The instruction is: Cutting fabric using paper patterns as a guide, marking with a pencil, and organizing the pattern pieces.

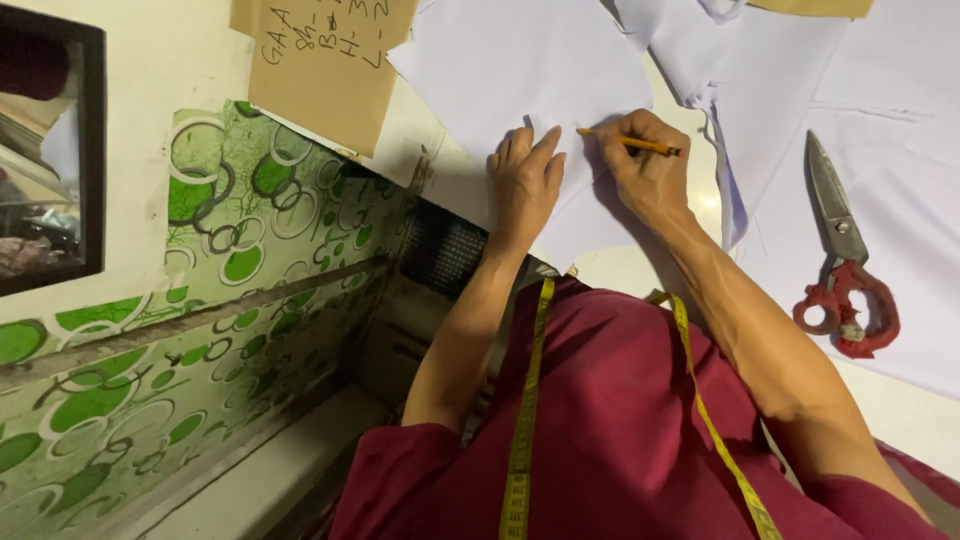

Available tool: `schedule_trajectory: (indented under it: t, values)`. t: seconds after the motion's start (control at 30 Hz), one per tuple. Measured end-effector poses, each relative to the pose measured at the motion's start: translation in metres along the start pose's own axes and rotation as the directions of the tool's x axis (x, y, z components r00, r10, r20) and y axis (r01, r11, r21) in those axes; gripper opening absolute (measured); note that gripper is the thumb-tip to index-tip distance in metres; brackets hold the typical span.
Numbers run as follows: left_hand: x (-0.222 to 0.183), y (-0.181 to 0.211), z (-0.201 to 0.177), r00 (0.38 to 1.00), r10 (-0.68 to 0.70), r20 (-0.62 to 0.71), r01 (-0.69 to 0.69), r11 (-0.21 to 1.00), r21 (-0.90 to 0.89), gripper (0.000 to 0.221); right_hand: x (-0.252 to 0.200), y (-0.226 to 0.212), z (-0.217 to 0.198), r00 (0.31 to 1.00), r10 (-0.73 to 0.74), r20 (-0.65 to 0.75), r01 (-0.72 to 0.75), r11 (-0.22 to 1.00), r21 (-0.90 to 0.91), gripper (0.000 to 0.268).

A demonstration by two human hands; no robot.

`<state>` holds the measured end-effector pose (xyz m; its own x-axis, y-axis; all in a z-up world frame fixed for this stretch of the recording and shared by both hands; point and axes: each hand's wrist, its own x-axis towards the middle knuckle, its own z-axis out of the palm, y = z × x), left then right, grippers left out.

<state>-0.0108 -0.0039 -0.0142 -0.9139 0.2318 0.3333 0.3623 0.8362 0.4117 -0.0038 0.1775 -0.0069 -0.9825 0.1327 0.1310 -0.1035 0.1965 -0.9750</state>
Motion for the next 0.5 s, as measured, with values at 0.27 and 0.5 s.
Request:
schedule_trajectory:
  t: [0.27,0.5]
  values:
    - [-0.001,0.001,0.005,0.999,-0.002,0.038,0.001,1.0,0.028,0.032,-0.015,-0.017,-0.024,1.0,-0.007,0.004,0.007,1.0,0.002,0.008]
    - [-0.005,0.046,0.0,0.993,-0.096,0.075,0.078,0.975,0.209,0.087,-0.066,-0.015,-0.101,0.991,0.07,-0.112,-0.077,0.995,-0.062,0.001]
